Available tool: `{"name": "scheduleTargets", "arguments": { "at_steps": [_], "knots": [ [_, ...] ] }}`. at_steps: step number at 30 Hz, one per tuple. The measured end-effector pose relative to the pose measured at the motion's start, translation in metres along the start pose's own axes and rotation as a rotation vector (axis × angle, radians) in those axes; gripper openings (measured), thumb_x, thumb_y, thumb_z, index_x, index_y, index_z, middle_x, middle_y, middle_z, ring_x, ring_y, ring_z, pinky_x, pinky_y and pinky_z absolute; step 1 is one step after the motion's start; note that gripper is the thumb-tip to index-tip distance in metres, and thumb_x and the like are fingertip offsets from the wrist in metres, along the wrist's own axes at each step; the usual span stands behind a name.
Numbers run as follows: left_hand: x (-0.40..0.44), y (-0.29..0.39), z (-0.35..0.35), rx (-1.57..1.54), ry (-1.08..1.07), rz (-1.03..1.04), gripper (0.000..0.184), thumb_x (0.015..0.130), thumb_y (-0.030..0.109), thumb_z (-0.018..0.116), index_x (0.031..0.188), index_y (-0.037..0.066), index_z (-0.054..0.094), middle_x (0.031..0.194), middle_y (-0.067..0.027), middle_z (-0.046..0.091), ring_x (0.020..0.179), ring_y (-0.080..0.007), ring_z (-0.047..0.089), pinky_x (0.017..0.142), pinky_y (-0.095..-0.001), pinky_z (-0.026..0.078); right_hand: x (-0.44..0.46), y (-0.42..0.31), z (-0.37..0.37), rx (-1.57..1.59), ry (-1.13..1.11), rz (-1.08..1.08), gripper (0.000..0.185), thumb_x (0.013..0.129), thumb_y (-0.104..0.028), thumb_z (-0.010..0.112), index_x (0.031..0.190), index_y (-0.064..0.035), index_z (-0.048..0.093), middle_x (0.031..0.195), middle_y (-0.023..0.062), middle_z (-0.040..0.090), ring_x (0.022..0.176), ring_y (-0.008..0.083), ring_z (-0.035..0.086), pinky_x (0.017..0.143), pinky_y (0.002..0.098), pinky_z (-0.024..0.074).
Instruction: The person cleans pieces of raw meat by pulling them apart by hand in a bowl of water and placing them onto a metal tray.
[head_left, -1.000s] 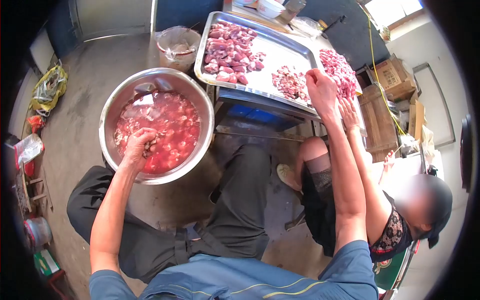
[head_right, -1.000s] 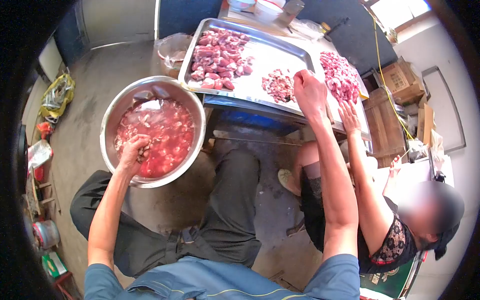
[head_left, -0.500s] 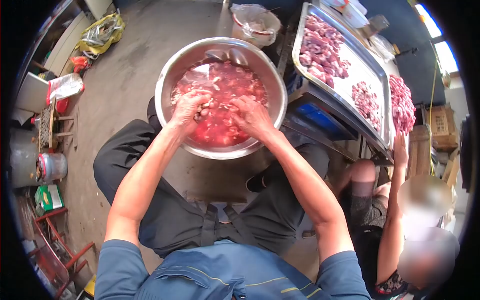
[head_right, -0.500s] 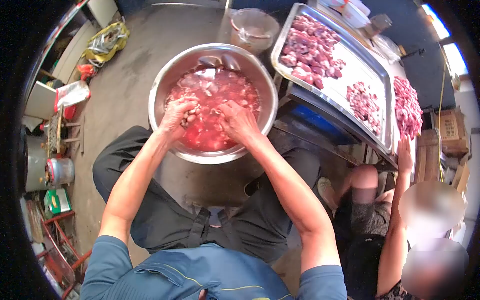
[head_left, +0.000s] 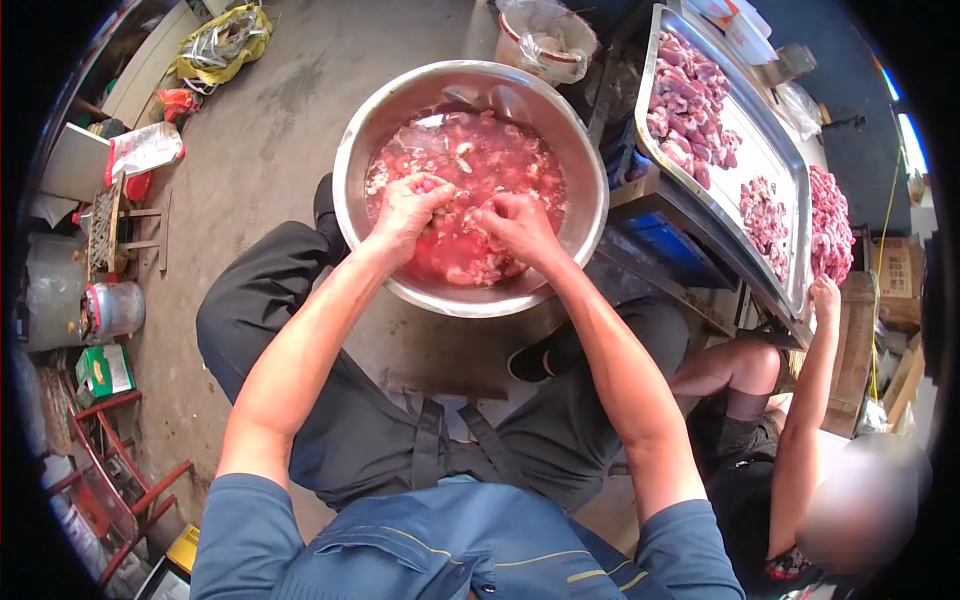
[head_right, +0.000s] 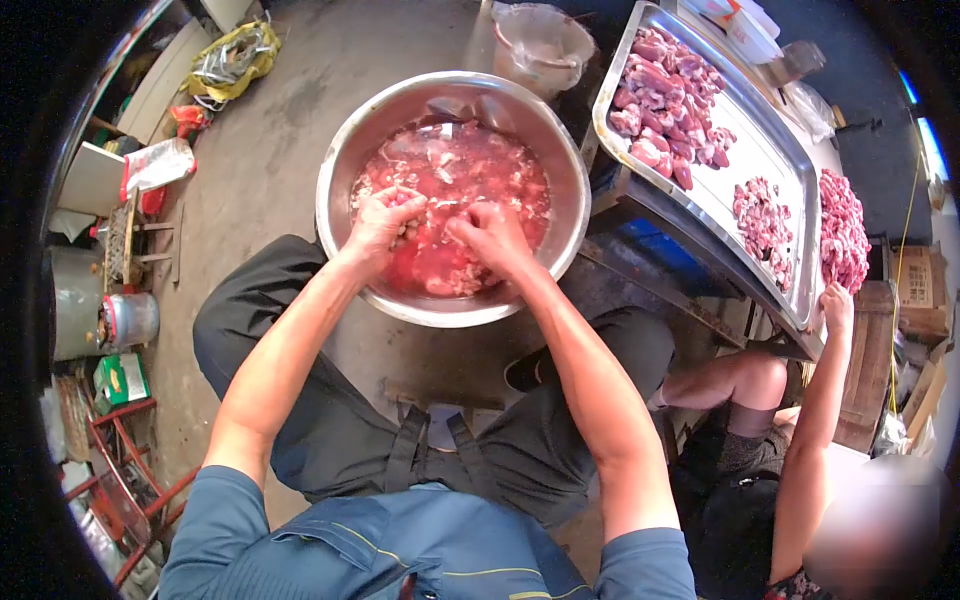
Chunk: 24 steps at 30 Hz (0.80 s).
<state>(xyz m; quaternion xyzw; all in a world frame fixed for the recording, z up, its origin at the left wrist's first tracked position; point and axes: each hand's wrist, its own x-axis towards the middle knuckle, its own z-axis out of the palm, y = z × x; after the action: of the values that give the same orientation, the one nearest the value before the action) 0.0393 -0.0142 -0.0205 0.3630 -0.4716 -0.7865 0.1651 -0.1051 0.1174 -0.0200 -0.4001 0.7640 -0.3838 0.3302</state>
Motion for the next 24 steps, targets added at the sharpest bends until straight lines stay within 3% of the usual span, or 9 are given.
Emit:
{"name": "scheduleTargets", "arguments": {
  "at_steps": [1,2,4,10,12,13,17,19,24],
  "knots": [
    [-0.001,-0.001,0.0,0.088,-0.046,0.009,0.013,0.085,0.018,0.07,0.088,0.008,0.063,0.07,-0.0004,0.063,0.052,-0.0045,0.051,0.043,-0.0178,0.035,-0.003,-0.006,-0.004,0.096,-0.01,0.004,0.03,0.087,-0.028,0.066,0.077,0.0,0.066,0.061,0.0033,0.059,0.055,0.0083,0.056,0.052,0.0272,0.0471],
    [-0.002,-0.001,0.0,0.176,-0.092,0.018,0.013,0.085,0.02,0.07,0.087,0.008,0.064,0.068,0.0013,0.062,0.053,-0.0034,0.05,0.045,-0.0178,0.034,-0.003,-0.006,-0.005,0.096,-0.006,0.005,0.03,0.087,-0.028,0.066,0.077,0.0,0.066,0.061,0.0033,0.059,0.055,0.0083,0.056,0.052,0.0272,0.0471],
    [-0.003,-0.001,0.005,0.223,-0.133,-0.005,0.014,0.084,0.021,0.071,0.088,0.008,0.065,0.068,0.0024,0.062,0.055,-0.0027,0.05,0.047,-0.0179,0.034,-0.002,-0.007,-0.005,0.496,-0.066,0.113,0.029,0.093,-0.026,0.06,0.082,-0.0005,0.066,0.065,0.0022,0.061,0.054,0.0081,0.056,0.05,0.0249,0.0458],
    [-0.006,0.006,0.01,0.351,-0.29,-0.063,0.02,0.084,0.022,0.072,0.097,0.007,0.068,0.074,0.0036,0.063,0.06,-0.0019,0.051,0.051,-0.0181,0.036,-0.002,-0.007,0.005,0.371,-0.021,0.0,0.028,0.096,-0.024,0.054,0.102,0.0016,0.065,0.075,0.0072,0.066,0.061,0.0105,0.061,0.056,0.0264,0.0492],
    [-0.006,0.007,0.01,0.359,-0.318,-0.074,0.022,0.083,0.021,0.072,0.099,0.007,0.068,0.076,0.0032,0.064,0.06,-0.0018,0.051,0.051,-0.018,0.036,-0.001,-0.003,0.011,0.173,0.104,-0.151,0.032,0.098,-0.021,0.051,0.119,0.0023,0.058,0.078,0.0049,0.064,0.057,0.0071,0.057,0.05,0.0229,0.0475],
    [-0.006,0.007,0.011,0.321,-0.339,-0.046,0.023,0.083,0.02,0.073,0.1,0.007,0.068,0.077,0.0029,0.065,0.06,-0.0015,0.051,0.051,-0.0181,0.037,0.0,-0.002,0.013,0.159,0.116,-0.18,0.032,0.097,-0.018,0.051,0.121,0.0026,0.056,0.085,0.0074,0.065,0.06,0.0077,0.059,0.053,0.0235,0.0492],
    [-0.009,0.009,0.012,0.321,-0.305,0.039,0.023,0.081,0.017,0.074,0.1,0.007,0.066,0.079,0.0016,0.066,0.061,-0.0013,0.052,0.051,-0.0177,0.038,-0.002,-0.005,0.011,0.04,0.174,-0.262,0.032,0.095,-0.014,0.051,0.122,0.0022,0.056,0.09,0.0086,0.065,0.065,0.0084,0.06,0.058,0.0239,0.05],
    [-0.005,0.006,0.009,0.234,-0.269,0.023,0.022,0.081,0.015,0.073,0.099,0.007,0.065,0.079,0.0011,0.066,0.061,-0.0017,0.053,0.051,-0.0173,0.038,-0.006,-0.012,0.006,0.446,0.046,0.034,0.032,0.093,-0.018,0.051,0.118,0.0011,0.058,0.089,0.0129,0.068,0.077,0.0161,0.066,0.065,0.0317,0.054],
    [0.002,0.003,0.004,0.051,-0.198,0.029,0.019,0.079,0.013,0.072,0.094,0.008,0.061,0.08,-0.0001,0.066,0.06,-0.003,0.055,0.052,-0.0163,0.039,-0.015,-0.021,-0.002,0.296,-0.058,-0.052,0.031,0.09,-0.018,0.054,0.117,-0.0013,0.058,0.086,0.0099,0.066,0.079,0.0156,0.065,0.061,0.0328,0.0538]
  ]
}}
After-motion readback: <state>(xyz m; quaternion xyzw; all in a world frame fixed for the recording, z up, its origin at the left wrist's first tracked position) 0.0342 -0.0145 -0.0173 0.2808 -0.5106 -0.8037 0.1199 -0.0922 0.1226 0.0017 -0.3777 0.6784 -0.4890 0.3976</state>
